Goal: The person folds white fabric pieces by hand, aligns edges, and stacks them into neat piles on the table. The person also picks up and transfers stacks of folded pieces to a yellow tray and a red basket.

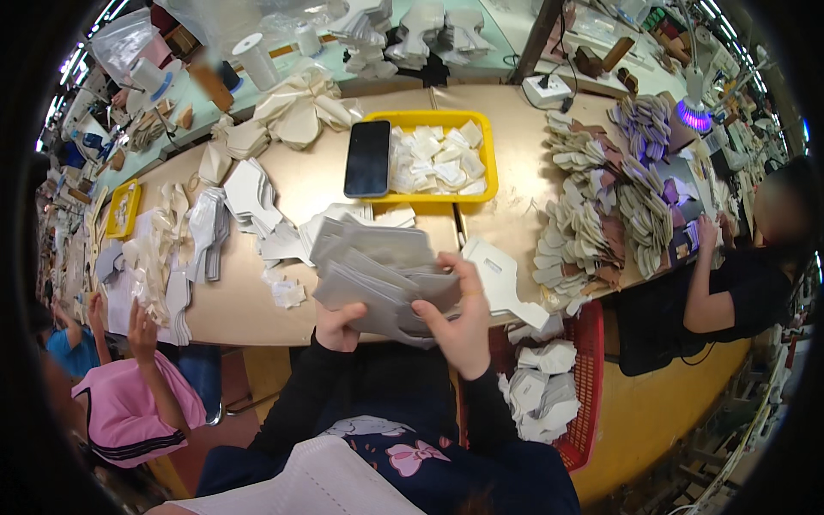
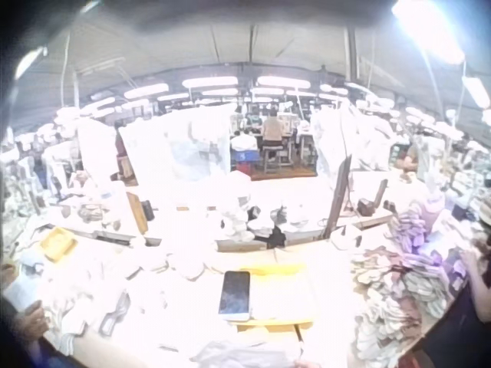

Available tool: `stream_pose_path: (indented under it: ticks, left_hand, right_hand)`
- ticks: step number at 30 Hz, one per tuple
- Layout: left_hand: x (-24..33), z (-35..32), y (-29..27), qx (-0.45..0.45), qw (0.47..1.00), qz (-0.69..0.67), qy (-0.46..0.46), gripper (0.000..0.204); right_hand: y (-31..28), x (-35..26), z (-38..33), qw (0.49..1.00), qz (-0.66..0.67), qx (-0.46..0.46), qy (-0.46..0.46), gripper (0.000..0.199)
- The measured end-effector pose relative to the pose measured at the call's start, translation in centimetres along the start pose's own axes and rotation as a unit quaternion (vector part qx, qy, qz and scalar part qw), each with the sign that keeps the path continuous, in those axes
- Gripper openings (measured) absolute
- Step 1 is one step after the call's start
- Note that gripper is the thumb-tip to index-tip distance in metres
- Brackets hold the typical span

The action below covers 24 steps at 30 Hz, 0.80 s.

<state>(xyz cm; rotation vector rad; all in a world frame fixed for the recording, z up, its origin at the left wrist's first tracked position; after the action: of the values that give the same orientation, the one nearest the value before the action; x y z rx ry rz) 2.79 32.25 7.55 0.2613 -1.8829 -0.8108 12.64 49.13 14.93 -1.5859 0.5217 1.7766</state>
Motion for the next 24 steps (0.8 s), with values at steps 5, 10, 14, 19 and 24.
stream_pose_path:
  ticks: [5,10,14,19,24]
  left_hand:
    - [-3.0,0.5,-5.4,0.137,0.973,-0.151,-0.11,0.07]
    - [-2.2,0.7,-5.3,0.087,0.988,-0.11,-0.062,0.077]
    - [-1.4,1.3,-3.3,0.062,0.993,-0.093,-0.03,0.076]
    - [-1.5,1.6,-1.7,-0.004,0.986,-0.169,0.009,0.075]
    - [-1.7,3.2,-2.8,-0.082,0.982,-0.166,0.029,0.08]
  right_hand:
    - [3.7,-2.6,-2.7,0.968,-0.237,-0.063,-0.061,0.065]
    - [4.2,-2.5,-2.1,0.963,-0.242,-0.04,-0.112,0.072]
    - [3.8,-1.2,-0.5,0.987,-0.147,-0.048,-0.038,0.069]
    - [3.6,-4.6,-2.1,0.975,-0.132,-0.046,-0.172,0.064]
    - [5.6,-5.6,-3.6,0.964,-0.114,-0.026,-0.239,0.054]
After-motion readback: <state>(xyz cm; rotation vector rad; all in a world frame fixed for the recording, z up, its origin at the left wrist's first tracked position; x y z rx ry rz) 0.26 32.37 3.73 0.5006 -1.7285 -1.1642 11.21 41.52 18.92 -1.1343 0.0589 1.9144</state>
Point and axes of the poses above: each hand's wrist, its own z-axis towards the middle knuckle, its own y-axis out of the palm, x = y × z, the point moved 8 cm from there along z, towards the middle knuckle, and after that the axes turned 11 degrees about x, right-handed, at the moved point
